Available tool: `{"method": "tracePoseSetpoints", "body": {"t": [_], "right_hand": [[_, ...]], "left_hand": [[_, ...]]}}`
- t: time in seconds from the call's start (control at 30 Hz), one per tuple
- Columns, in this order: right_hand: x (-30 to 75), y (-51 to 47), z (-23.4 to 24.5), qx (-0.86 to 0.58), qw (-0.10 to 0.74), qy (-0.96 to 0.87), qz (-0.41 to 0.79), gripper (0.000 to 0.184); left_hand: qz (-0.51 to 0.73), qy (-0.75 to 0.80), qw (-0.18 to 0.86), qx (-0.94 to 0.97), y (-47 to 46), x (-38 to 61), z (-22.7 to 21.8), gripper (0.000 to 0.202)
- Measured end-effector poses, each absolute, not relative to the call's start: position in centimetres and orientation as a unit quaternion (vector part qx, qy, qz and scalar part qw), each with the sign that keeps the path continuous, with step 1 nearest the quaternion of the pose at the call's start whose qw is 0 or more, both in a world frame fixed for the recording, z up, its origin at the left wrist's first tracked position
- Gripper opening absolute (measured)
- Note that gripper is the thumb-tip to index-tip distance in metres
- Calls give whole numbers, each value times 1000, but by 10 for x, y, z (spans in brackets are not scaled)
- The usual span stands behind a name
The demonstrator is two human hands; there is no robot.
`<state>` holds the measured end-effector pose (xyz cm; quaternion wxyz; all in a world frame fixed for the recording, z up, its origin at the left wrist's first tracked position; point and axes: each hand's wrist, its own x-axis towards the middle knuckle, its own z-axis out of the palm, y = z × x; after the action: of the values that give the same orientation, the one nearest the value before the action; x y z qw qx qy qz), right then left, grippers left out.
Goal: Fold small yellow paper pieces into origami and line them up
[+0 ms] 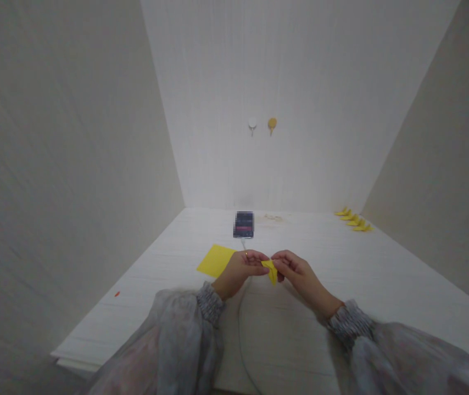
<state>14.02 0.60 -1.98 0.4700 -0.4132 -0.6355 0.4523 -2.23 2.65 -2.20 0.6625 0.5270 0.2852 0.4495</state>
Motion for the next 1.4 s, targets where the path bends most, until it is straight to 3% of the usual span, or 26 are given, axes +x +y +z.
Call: {"method": "tracePoseSetpoints", "body": {"t": [0.33,0.7,0.77,0.93,1.1,1.4], "right_hand": [[144,7,-19,-439,453,-655,415,22],[140,9,-26,-428,455,-629,463,25],[140,9,-27,-413,468,-640,447,20],[142,11,-30,-399,500,-680,358,29],[145,11,-27,-434,484,-716,254,19],[146,12,-27,-444,480,-719,238,26]], "left_hand": [[418,322,661,533,26,-21,-22,27],[364,375,606,600,23,-17,-22,29],[389,369,625,567,24,-18,-19,29],[446,347,674,476,25,-18,-16,29],[439,321,707,453,24,-19,-13,24],[443,313,701,463,23,-19,-13,25]]}}
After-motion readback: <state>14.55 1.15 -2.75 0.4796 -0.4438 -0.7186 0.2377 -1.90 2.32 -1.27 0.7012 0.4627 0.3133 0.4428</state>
